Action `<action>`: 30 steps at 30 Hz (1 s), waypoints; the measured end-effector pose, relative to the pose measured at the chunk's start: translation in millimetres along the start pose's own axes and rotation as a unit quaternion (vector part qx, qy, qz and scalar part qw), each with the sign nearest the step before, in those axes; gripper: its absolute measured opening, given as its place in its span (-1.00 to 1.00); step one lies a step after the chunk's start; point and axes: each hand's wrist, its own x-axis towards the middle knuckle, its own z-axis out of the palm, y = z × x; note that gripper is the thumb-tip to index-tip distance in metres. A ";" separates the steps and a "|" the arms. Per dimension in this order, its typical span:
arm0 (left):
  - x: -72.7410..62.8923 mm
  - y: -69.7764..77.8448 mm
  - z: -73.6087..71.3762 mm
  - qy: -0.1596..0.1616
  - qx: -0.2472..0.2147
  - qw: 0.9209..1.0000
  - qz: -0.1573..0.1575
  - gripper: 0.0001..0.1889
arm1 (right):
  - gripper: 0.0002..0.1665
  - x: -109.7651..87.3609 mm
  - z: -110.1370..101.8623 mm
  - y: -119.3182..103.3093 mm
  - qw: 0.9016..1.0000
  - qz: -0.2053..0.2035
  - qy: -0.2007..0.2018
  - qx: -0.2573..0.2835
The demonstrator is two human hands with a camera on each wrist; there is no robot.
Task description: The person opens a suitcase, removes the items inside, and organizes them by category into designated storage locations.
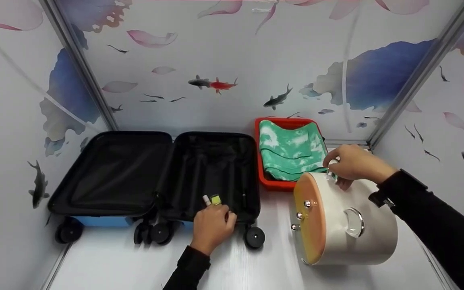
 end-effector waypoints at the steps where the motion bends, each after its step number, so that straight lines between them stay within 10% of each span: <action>1: 0.2 0.1 0.1 0.000 -0.001 1.000 -0.001 -0.65 | -0.48 -0.3 0.3 0.0 1.000 -0.001 0.003 0.003; 13: -1.5 -1.4 0.5 0.012 -0.005 1.000 0.012 -0.64 | -0.16 -8.5 -14.4 30.9 0.994 -0.068 -0.059 0.060; 25: 3.6 1.2 -4.3 -0.016 -0.027 1.000 -0.004 -0.68 | -0.65 -4.0 3.7 41.0 0.992 -0.124 0.005 -0.005; 30: 9.4 16.5 -10.1 0.022 -0.063 0.998 0.005 -0.79 | -0.72 -2.3 6.0 39.1 0.990 -0.133 0.023 -0.029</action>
